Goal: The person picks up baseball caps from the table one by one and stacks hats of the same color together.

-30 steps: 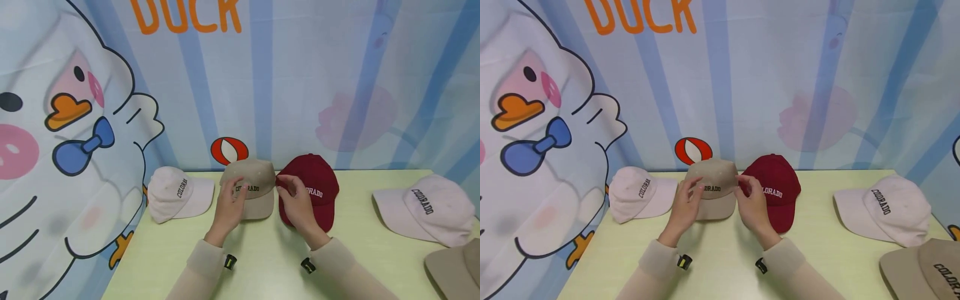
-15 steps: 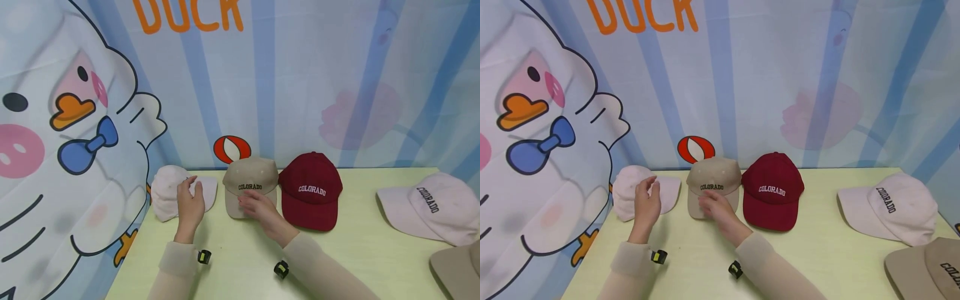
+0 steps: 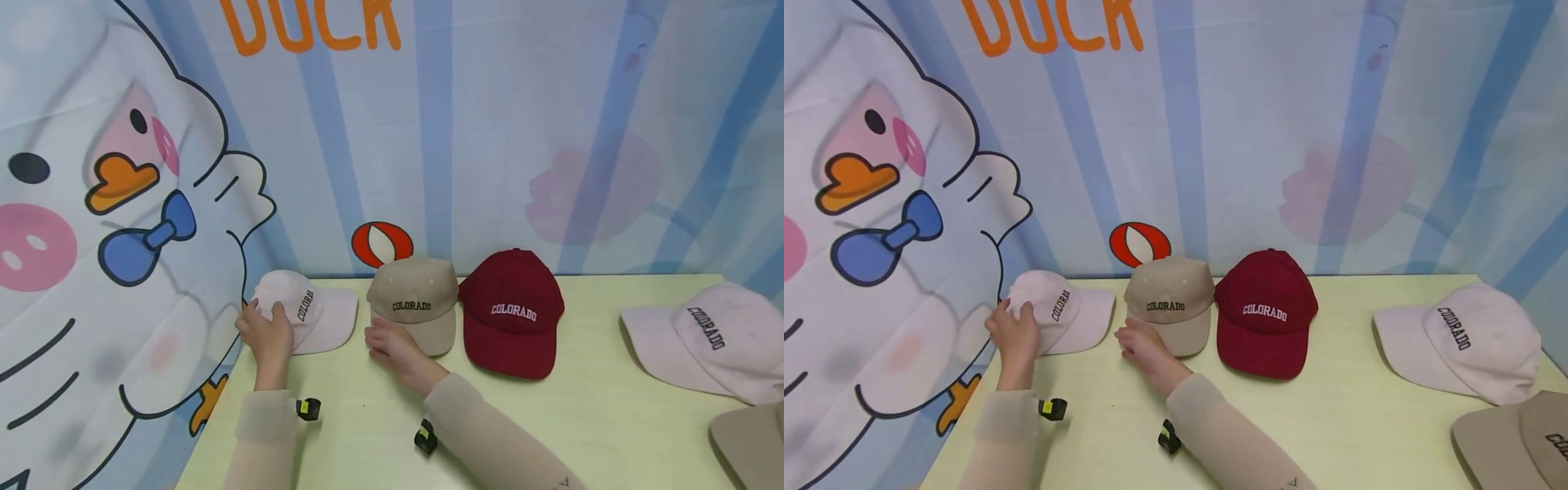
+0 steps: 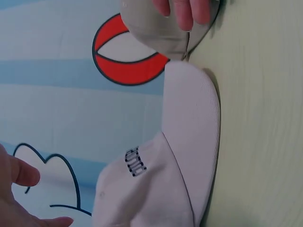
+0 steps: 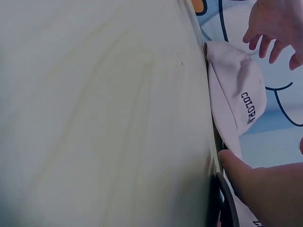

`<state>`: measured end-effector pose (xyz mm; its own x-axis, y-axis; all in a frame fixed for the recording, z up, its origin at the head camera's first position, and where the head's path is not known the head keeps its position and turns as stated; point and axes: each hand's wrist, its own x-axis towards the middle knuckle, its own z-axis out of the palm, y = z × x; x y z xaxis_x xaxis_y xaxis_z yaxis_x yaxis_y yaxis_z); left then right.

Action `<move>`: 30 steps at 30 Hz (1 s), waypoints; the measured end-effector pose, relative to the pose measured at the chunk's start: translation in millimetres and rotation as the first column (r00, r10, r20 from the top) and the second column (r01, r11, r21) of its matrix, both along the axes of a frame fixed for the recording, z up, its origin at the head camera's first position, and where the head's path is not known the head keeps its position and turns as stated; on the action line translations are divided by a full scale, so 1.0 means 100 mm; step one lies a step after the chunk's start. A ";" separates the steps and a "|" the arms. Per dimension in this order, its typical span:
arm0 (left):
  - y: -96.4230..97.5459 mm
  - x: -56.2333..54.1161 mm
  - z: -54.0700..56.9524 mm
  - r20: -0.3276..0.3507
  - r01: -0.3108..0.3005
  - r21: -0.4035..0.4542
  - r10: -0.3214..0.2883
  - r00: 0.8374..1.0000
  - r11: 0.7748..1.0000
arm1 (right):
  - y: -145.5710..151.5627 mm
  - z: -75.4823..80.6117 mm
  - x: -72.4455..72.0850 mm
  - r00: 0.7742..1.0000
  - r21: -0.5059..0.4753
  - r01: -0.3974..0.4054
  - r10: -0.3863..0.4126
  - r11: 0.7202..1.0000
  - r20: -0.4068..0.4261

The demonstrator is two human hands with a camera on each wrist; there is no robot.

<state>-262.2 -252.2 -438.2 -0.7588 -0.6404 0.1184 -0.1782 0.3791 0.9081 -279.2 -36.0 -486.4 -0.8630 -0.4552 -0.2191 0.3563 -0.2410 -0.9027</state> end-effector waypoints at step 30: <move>-0.26 -0.14 -0.12 0.004 -0.018 0.249 0.018 1.000 0.968 | -0.20 -0.09 0.04 0.994 -0.074 -0.059 0.065 0.995 0.085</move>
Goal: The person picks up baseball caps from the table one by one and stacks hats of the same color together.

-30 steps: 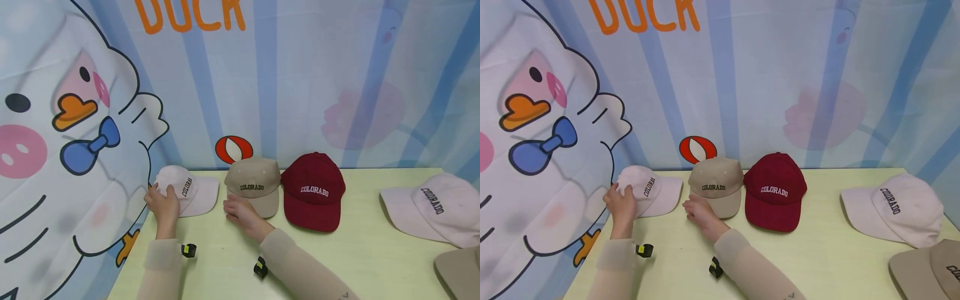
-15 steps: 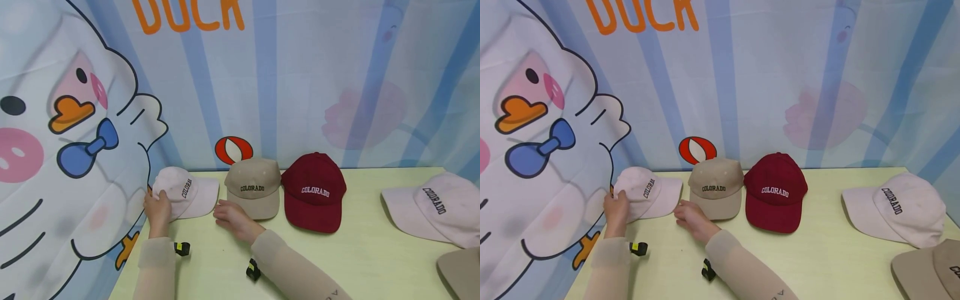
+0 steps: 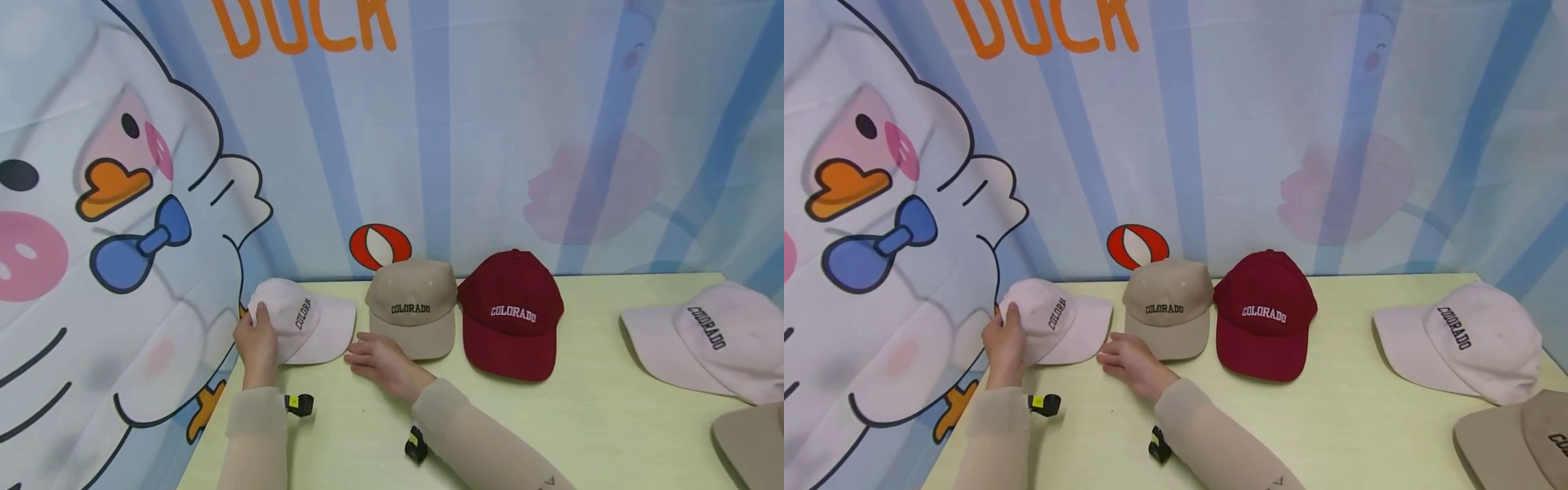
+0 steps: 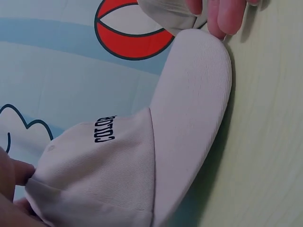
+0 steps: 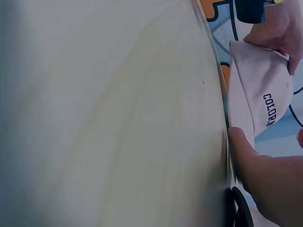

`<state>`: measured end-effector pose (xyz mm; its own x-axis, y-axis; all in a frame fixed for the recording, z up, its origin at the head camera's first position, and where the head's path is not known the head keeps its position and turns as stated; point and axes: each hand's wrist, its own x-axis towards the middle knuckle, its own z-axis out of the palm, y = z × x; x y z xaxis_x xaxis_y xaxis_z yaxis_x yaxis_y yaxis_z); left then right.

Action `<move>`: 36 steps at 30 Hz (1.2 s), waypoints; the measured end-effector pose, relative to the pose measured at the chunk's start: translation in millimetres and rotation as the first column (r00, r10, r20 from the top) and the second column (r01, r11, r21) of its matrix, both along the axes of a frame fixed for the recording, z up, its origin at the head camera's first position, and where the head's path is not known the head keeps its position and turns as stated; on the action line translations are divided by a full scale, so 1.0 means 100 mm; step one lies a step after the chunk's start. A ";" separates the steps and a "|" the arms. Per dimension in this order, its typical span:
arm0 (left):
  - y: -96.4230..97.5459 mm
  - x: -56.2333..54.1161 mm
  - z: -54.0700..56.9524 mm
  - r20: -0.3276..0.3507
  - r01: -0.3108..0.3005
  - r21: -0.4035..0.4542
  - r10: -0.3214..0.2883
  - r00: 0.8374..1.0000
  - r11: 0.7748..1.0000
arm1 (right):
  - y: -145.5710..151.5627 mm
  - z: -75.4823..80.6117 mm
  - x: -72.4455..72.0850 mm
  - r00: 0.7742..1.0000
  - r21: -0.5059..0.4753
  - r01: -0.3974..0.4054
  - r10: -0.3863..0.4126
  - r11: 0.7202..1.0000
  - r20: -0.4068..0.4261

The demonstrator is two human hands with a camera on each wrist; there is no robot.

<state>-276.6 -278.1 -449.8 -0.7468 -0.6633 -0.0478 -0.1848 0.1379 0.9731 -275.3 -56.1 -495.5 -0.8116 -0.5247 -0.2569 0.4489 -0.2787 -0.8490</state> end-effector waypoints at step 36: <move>0.93 0.52 0.85 -0.036 0.313 -0.265 -0.334 0.942 0.912 | 1.05 0.66 -0.07 0.916 0.261 0.085 0.028 0.962 -0.401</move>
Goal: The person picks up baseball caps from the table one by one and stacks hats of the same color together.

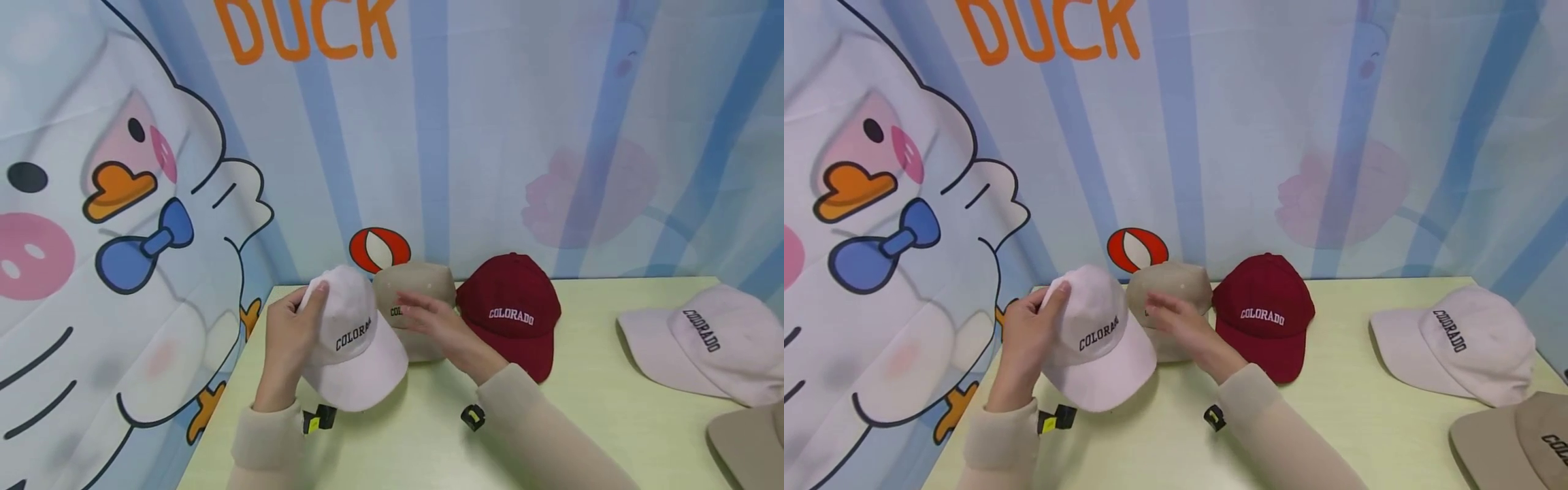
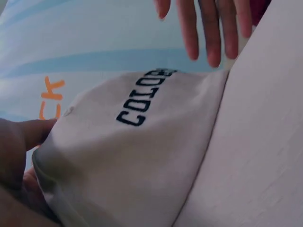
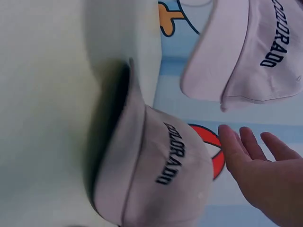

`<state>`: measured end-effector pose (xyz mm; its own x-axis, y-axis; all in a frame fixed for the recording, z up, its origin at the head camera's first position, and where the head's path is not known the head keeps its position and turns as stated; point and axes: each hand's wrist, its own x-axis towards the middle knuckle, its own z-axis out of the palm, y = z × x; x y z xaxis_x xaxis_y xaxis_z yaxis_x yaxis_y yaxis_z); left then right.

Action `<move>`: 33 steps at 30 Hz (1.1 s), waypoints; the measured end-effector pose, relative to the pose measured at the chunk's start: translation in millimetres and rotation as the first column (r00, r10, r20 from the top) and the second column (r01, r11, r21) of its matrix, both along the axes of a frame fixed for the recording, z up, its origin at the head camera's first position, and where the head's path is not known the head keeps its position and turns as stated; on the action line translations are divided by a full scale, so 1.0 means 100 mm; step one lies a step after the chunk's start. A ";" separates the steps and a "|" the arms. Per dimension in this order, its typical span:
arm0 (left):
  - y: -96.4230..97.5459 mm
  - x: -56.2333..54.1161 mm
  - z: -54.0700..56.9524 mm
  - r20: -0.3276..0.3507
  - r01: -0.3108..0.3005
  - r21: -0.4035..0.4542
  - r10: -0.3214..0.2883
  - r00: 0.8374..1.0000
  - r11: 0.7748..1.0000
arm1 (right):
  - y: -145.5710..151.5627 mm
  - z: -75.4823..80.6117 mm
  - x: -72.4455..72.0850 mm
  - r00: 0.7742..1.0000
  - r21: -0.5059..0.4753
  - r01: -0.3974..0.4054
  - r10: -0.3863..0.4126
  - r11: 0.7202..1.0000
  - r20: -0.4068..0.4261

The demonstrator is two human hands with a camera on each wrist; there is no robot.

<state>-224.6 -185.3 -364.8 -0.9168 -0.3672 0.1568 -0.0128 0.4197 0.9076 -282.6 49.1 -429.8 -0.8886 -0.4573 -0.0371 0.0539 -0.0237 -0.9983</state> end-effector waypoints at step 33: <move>0.58 -0.13 -0.43 -0.001 0.636 0.300 -0.666 0.746 0.711 | 0.77 0.05 0.26 0.988 0.016 0.077 -0.074 0.997 -0.136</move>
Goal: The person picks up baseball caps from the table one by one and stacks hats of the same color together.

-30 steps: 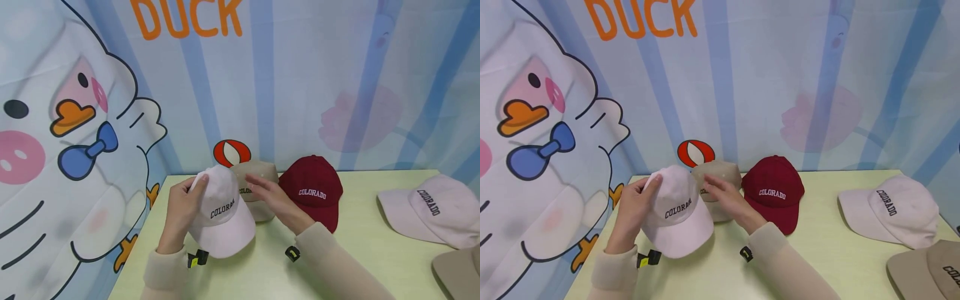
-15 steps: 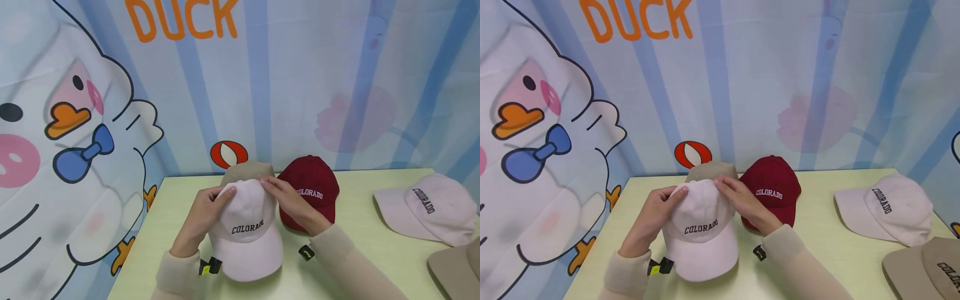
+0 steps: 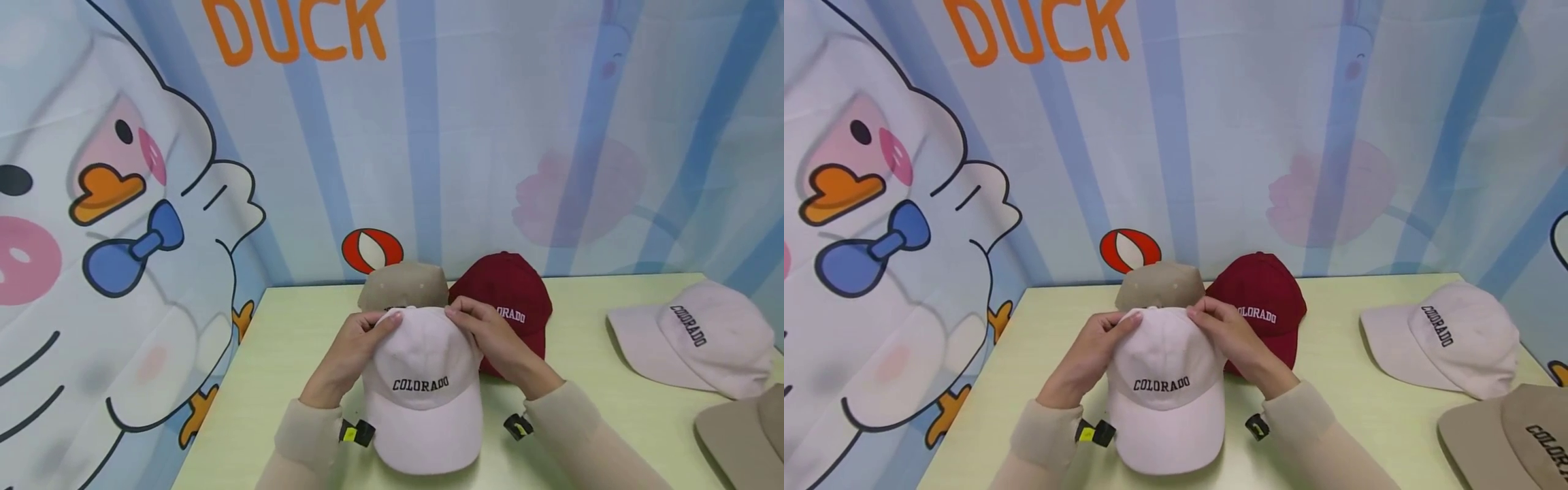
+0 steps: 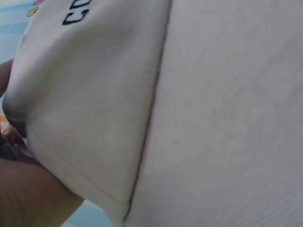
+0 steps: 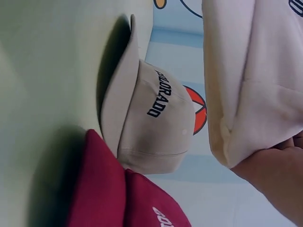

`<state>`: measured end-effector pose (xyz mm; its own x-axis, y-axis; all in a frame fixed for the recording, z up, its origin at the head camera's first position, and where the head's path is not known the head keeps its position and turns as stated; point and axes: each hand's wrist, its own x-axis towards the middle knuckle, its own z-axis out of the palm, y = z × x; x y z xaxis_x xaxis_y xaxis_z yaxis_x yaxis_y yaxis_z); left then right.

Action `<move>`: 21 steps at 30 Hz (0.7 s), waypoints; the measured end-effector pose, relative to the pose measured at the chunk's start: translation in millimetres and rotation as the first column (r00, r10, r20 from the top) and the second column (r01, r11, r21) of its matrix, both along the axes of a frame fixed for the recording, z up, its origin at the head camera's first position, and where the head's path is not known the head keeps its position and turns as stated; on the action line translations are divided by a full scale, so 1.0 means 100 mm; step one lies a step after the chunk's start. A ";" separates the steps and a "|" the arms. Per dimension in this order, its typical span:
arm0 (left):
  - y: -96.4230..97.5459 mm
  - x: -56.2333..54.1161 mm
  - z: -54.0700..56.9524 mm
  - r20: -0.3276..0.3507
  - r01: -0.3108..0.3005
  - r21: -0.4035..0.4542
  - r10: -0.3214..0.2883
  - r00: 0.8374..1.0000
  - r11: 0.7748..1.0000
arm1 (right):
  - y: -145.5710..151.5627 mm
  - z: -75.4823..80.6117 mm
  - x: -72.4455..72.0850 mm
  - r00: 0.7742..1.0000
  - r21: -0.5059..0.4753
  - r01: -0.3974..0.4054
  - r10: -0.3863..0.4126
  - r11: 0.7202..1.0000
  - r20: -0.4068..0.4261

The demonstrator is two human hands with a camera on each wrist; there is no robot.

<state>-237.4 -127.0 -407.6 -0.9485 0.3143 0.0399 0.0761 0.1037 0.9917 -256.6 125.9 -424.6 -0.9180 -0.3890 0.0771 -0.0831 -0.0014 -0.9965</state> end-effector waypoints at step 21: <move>0.02 -0.20 -0.46 0.189 0.048 0.104 -0.067 0.980 0.993 | -0.08 -0.39 0.00 0.955 -0.149 -0.016 0.059 0.989 0.291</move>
